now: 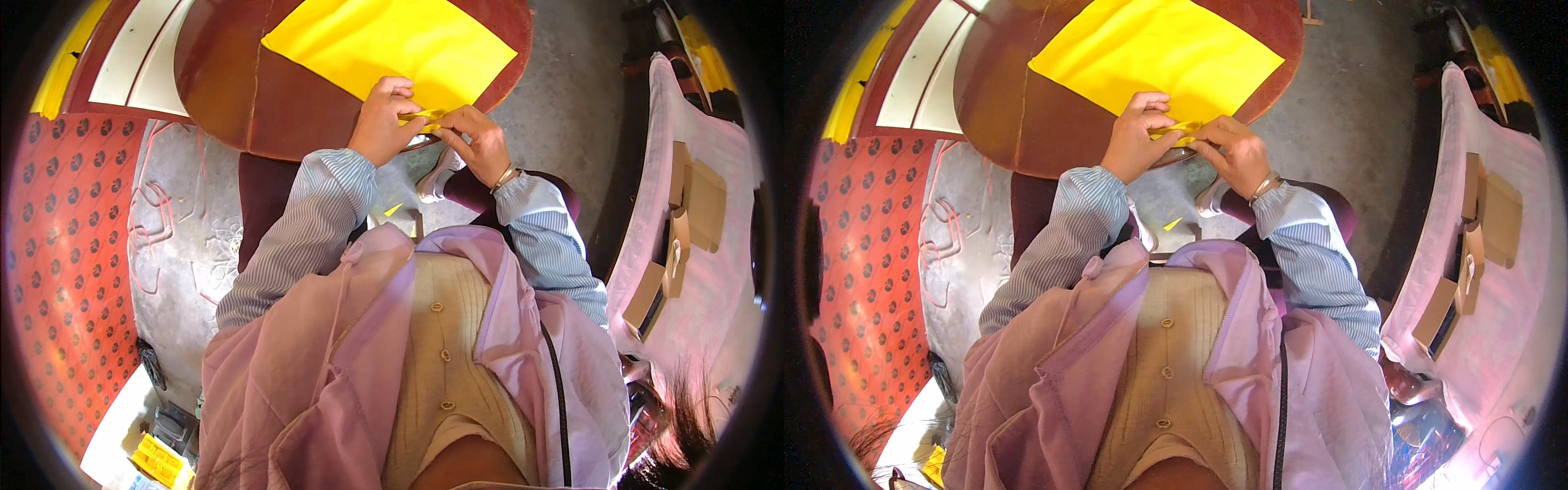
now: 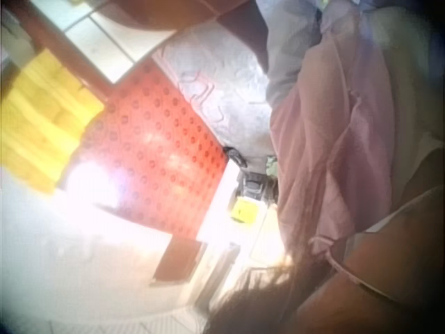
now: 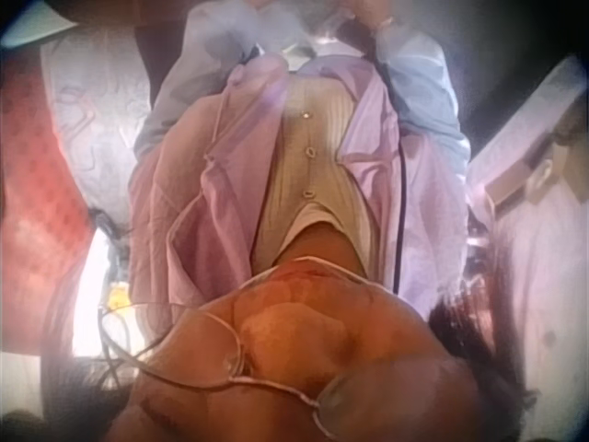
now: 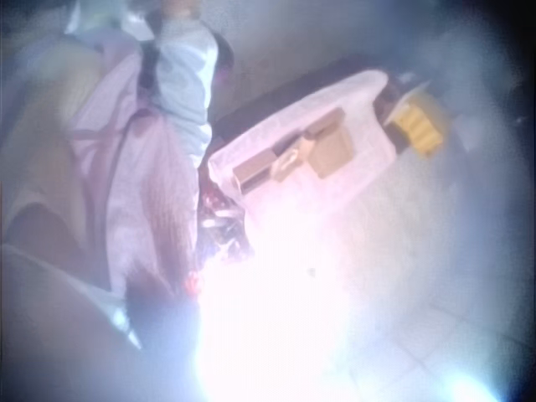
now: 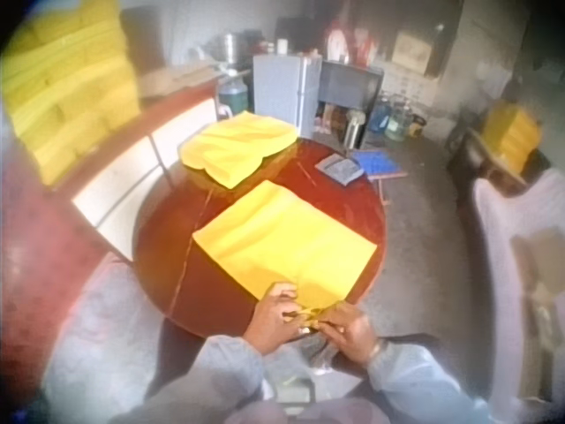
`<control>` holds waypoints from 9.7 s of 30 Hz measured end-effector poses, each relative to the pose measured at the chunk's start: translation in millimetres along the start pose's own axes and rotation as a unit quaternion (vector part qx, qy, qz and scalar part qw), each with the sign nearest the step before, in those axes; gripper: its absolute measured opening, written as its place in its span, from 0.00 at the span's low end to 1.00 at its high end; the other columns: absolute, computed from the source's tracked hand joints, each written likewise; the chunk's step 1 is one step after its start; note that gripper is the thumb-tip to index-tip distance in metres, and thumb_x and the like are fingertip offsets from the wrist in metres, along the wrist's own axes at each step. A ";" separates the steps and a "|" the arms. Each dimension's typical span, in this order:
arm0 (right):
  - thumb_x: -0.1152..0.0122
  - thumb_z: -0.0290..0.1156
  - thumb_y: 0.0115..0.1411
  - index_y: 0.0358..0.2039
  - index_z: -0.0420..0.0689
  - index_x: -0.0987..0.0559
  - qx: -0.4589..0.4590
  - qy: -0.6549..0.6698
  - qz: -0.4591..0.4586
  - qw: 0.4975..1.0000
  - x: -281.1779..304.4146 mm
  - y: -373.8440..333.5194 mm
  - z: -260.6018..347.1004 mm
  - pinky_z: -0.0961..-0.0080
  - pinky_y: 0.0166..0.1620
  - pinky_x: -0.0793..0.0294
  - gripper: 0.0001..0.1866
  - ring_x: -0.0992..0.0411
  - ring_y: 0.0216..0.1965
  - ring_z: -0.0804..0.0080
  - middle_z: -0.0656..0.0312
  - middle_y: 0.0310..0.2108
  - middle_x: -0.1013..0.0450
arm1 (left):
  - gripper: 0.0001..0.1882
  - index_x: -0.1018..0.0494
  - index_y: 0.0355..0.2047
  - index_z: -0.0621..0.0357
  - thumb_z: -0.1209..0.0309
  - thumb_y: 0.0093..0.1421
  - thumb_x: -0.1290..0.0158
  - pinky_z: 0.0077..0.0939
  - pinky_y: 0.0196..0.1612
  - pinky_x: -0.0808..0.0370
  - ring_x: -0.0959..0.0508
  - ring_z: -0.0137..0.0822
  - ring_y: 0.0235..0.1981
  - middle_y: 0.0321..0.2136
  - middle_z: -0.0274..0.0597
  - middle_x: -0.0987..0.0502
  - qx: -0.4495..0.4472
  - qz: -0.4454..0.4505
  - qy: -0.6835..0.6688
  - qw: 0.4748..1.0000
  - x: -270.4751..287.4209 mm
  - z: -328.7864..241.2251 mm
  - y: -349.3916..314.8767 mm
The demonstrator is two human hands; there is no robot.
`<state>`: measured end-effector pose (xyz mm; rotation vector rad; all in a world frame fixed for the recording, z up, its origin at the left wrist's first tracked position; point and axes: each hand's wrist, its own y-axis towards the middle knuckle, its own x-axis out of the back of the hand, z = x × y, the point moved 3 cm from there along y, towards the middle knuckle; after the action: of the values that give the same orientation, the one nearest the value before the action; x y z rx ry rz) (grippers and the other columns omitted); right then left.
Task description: The person folds yellow paper sheets on a round table, ties them with string, and stacks them. The person also folds a single sheet in half and smooths the crease.
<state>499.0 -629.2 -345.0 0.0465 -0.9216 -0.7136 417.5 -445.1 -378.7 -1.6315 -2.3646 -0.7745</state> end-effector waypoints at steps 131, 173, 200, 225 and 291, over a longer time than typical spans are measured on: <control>0.25 0.23 0.58 0.37 0.38 0.13 -0.069 0.175 -0.051 0.981 -10.3 -0.7 -3.5 0.80 0.35 0.22 0.07 0.22 0.31 0.76 0.61 0.32 0.20 | 0.09 0.16 0.35 0.65 0.71 0.59 0.34 0.34 0.53 0.20 0.21 0.42 0.54 0.56 0.46 0.27 -0.022 0.043 0.017 0.999 12.3 10.9 12.0; 0.24 0.38 0.56 0.44 0.47 0.16 -0.315 -0.243 -0.115 0.910 60.0 332.3 -261.8 0.57 0.52 0.22 0.17 0.20 0.47 0.49 0.52 0.47 0.19 | 0.08 0.19 0.36 0.64 0.73 0.58 0.40 0.49 0.58 0.27 0.26 0.60 0.54 0.58 0.62 0.28 0.018 0.080 -0.008 0.997 17.7 -17.4 10.5; 0.27 0.23 0.52 0.46 0.49 0.17 0.076 -0.016 -0.014 0.997 4.5 -18.2 8.2 0.68 0.44 0.17 0.20 0.21 0.43 0.61 0.62 0.40 0.23 | 0.07 0.20 0.33 0.66 0.76 0.56 0.34 0.34 0.53 0.21 0.18 0.45 0.50 0.54 0.49 0.24 -0.060 0.014 0.042 0.997 9.9 -3.3 10.7; 0.23 0.28 0.56 0.35 0.40 0.14 -0.116 0.163 0.005 0.980 -5.3 4.3 -18.2 0.79 0.34 0.24 0.08 0.24 0.29 0.79 0.63 0.30 0.20 | 0.08 0.17 0.35 0.65 0.72 0.57 0.36 0.35 0.55 0.23 0.20 0.46 0.52 0.55 0.48 0.26 -0.046 0.071 -0.010 0.996 9.9 7.6 13.6; 0.23 0.25 0.55 0.33 0.39 0.15 -0.177 0.192 -0.092 0.961 -16.8 -14.3 -6.6 0.80 0.39 0.21 0.08 0.22 0.31 0.79 0.65 0.31 0.21 | 0.09 0.19 0.36 0.64 0.72 0.57 0.34 0.36 0.55 0.23 0.21 0.45 0.54 0.54 0.50 0.24 -0.087 0.080 -0.036 0.992 16.5 13.2 13.2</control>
<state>489.5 -632.2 -365.8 -0.0469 -0.4123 -0.9949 425.1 -421.4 -378.9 -1.9221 -2.2325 -0.9267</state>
